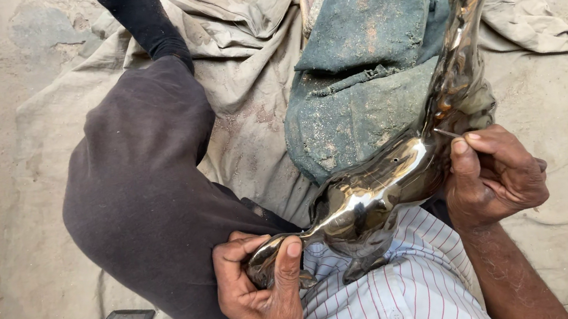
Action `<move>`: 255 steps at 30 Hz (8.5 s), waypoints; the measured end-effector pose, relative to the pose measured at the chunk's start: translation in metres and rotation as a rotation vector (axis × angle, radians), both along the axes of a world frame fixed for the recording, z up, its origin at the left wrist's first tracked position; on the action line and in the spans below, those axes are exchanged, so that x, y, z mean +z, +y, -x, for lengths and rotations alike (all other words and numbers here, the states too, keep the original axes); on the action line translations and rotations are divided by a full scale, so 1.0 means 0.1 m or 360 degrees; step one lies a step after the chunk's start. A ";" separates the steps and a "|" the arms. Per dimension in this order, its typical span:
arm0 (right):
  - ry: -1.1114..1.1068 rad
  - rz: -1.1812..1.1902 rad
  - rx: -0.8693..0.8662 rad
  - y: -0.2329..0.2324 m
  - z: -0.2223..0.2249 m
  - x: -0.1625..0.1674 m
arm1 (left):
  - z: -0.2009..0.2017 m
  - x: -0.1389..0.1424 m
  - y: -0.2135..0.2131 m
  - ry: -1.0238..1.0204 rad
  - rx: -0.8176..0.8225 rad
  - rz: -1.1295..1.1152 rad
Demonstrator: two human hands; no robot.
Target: The person sits on the ground holding a polished brass horse figurine on their lap and uses a small pointed hand tool to engrave and refine the details on its body, mane and legs, repeatedly repositioning and turning the figurine to reach different surfaces.
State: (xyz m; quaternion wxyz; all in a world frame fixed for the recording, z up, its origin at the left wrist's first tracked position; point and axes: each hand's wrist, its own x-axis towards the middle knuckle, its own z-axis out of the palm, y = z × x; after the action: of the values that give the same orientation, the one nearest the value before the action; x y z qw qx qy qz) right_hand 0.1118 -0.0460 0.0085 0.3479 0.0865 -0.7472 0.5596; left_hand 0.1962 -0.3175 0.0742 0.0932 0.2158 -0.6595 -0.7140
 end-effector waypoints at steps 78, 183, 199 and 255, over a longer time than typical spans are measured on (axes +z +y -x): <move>-0.0328 -0.0664 0.0183 0.10 0.11 1.04 | 0.02 -0.03 0.23 0.0098 0.0146 0.0087; -0.0150 -0.0670 0.0354 0.38 0.20 0.77 | 0.02 -0.03 0.26 0.0085 0.0099 0.0209; 0.0097 -0.0011 0.0315 0.47 0.10 0.71 | 0.03 -0.03 0.28 0.0124 0.0108 0.0139; -0.0888 -0.0335 0.0643 1.30 -1.09 0.55 | 3.12 -0.46 0.41 0.0066 -0.0642 0.0576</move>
State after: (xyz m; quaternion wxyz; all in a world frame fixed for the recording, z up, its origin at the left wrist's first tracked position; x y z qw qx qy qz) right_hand 0.2208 0.0836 0.0634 0.0021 0.1116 -0.8349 0.5390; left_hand -0.1161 -0.2762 0.0285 -0.0004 0.0454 -0.8040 -0.5928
